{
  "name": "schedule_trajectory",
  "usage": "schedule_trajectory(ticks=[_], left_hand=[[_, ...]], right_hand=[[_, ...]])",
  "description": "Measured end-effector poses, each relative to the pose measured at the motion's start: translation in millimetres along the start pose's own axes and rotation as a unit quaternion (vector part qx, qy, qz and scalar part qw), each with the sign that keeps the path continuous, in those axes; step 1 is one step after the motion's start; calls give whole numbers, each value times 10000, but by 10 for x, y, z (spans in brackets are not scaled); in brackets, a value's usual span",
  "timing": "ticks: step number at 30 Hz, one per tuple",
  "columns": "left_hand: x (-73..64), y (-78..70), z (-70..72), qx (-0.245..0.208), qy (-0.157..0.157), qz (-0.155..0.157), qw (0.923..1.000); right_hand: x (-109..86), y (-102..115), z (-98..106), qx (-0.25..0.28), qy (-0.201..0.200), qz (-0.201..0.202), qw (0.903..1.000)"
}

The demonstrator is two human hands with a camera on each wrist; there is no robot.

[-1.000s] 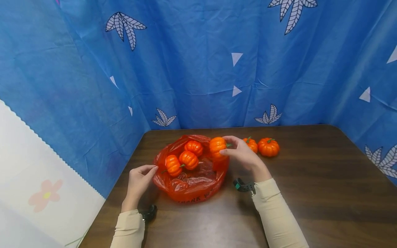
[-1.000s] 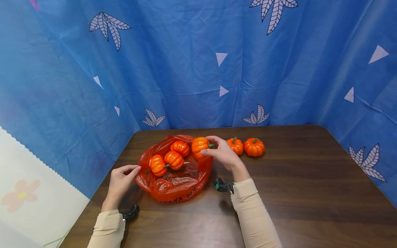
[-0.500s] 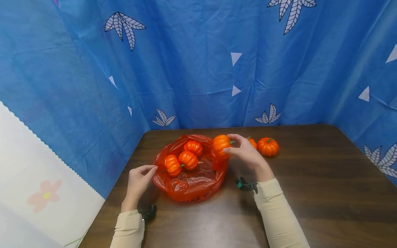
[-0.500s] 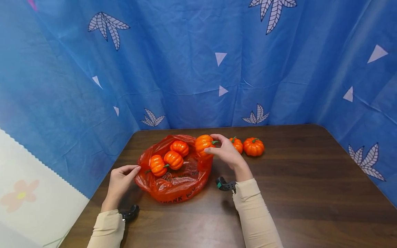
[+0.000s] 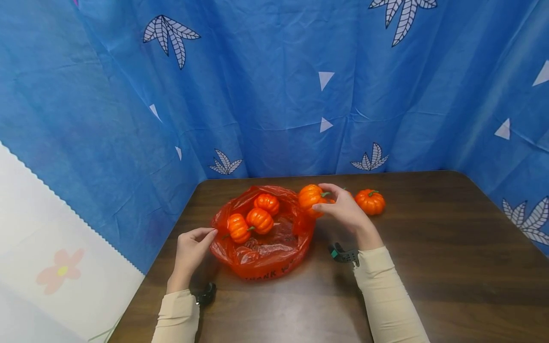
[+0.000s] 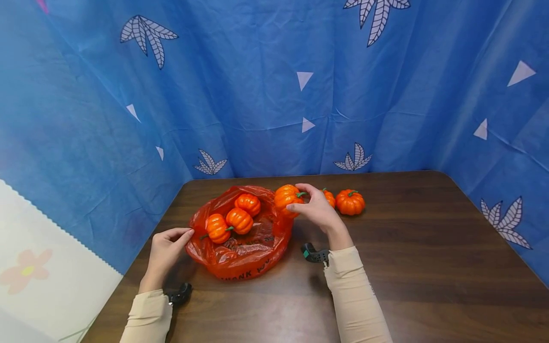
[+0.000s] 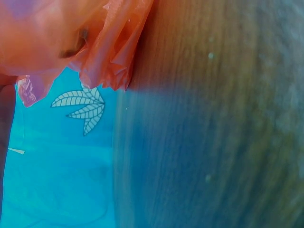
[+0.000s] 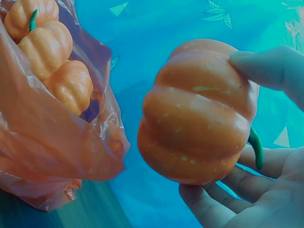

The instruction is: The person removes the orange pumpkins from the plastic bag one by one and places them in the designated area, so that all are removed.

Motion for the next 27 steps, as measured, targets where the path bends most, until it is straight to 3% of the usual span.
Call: schedule_trajectory(ticks=[20, 27], left_hand=[[-4, -7, -7, 47, 14, 88, 9999], [7, 28, -10, 149, -26, 277, 9995]], right_hand=[[-40, -81, 172, 114, -282, -186, 9994], [-64, -83, 234, 73, -404, -137, 9991]])
Point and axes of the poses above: each hand's wrist, its own x-axis towards the middle knuckle, its own z-axis out of the back of the hand, y = z × x, the point moved 8 cm from there along x, towards the middle knuckle, and after that the axes turned 13 degrees about -x, right-handed, at the moved point
